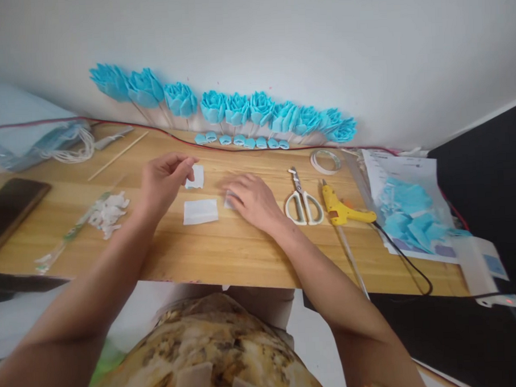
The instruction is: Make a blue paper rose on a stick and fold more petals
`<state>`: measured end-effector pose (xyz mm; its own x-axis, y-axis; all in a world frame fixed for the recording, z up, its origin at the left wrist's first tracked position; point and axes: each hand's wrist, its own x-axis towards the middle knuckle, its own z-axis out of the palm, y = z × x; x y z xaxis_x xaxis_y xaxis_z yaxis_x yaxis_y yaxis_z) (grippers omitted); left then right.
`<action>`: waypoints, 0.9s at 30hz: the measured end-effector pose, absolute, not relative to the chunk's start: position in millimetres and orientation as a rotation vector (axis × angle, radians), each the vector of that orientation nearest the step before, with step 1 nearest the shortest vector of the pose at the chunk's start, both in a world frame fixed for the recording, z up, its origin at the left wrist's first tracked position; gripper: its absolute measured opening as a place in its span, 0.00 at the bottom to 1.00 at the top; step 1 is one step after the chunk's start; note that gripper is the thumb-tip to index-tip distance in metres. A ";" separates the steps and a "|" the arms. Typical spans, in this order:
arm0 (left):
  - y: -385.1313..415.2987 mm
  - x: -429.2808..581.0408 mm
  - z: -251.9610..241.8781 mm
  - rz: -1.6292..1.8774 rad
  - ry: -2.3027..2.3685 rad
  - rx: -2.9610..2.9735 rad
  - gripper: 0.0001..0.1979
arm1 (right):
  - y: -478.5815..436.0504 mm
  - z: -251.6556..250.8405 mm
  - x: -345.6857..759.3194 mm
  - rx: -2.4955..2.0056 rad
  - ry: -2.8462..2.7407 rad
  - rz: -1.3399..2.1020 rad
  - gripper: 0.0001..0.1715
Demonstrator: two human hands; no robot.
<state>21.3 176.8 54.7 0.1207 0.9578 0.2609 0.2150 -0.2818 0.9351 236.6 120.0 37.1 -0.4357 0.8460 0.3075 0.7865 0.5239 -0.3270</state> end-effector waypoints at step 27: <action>176.2 32.7 36.9 0.807 0.830 1.417 0.28 | 130.8 31.1 225.0 -1.175 -1.431 1.090 0.28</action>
<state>32.7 176.2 36.9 0.4973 0.8675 -0.0094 0.0152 0.0022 0.9999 225.0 130.8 31.1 -0.0841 0.9881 0.1288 0.1385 0.1396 -0.9805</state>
